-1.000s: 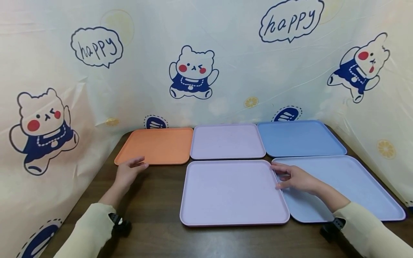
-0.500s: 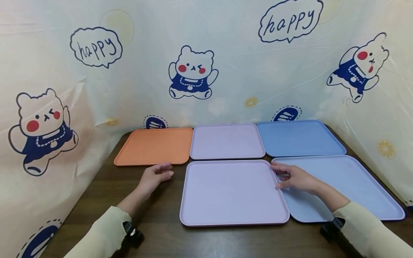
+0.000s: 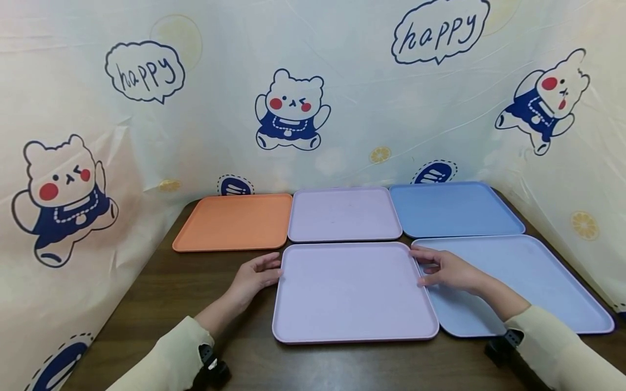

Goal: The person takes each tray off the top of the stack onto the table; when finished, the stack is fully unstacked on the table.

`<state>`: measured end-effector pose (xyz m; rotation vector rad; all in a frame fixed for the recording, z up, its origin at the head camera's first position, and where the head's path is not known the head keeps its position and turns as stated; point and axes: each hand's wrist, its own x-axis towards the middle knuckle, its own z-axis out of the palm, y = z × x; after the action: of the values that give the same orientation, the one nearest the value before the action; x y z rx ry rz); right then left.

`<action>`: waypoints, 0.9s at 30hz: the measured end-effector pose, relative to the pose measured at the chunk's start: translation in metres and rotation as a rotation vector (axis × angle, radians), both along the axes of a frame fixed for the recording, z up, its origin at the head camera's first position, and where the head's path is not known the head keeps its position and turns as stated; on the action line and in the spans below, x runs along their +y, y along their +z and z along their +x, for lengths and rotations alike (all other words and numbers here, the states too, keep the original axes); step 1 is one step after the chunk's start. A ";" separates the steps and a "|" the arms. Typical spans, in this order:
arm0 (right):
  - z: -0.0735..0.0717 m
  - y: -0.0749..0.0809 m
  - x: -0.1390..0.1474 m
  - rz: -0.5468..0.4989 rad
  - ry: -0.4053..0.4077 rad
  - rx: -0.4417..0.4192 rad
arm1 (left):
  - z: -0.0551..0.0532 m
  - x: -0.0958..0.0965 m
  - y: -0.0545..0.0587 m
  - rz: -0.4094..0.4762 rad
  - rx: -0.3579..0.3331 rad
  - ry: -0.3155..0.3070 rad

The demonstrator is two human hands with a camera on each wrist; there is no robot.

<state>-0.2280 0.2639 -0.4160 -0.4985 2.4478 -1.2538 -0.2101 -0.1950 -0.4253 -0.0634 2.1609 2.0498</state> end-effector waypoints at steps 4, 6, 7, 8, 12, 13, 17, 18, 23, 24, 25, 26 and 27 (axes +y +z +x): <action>0.000 0.000 0.000 0.001 0.001 0.003 | 0.002 0.006 -0.001 -0.042 0.009 0.008; 0.000 -0.001 0.000 0.001 0.003 0.004 | 0.003 0.008 -0.001 -0.069 0.009 0.017; 0.000 -0.001 0.000 0.001 0.003 0.004 | 0.003 0.008 -0.001 -0.081 0.009 0.024; 0.000 -0.001 0.000 0.001 0.003 0.004 | 0.003 0.009 -0.001 -0.094 0.010 0.029; 0.000 0.000 0.000 0.001 0.005 0.005 | 0.003 0.010 -0.001 -0.149 0.018 0.044; 0.001 0.000 0.000 0.001 0.005 0.006 | 0.003 0.010 -0.002 -0.164 0.020 0.048; 0.002 0.002 -0.001 -0.003 0.014 0.012 | 0.002 0.011 -0.004 -0.227 0.020 0.055; 0.003 0.002 -0.002 -0.007 0.018 0.015 | 0.002 0.011 -0.004 -0.243 0.025 0.050; 0.003 0.004 -0.002 -0.025 0.025 0.017 | 0.004 0.012 -0.005 -0.303 0.036 0.047; 0.003 0.004 -0.002 -0.022 0.024 0.016 | 0.004 0.012 -0.004 -0.309 0.038 0.046; 0.003 0.004 -0.002 -0.021 0.019 0.013 | 0.005 0.012 -0.004 -0.316 0.036 0.050; 0.003 0.004 -0.002 -0.019 0.018 0.011 | 0.005 0.013 -0.004 -0.318 0.035 0.053; 0.003 0.004 -0.002 -0.017 0.019 0.012 | 0.005 0.013 -0.004 -0.324 0.037 0.055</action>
<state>-0.2251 0.2620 -0.4124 -0.5348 2.4383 -1.2686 -0.2056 -0.1824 -0.4294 -0.1259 2.5197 1.7195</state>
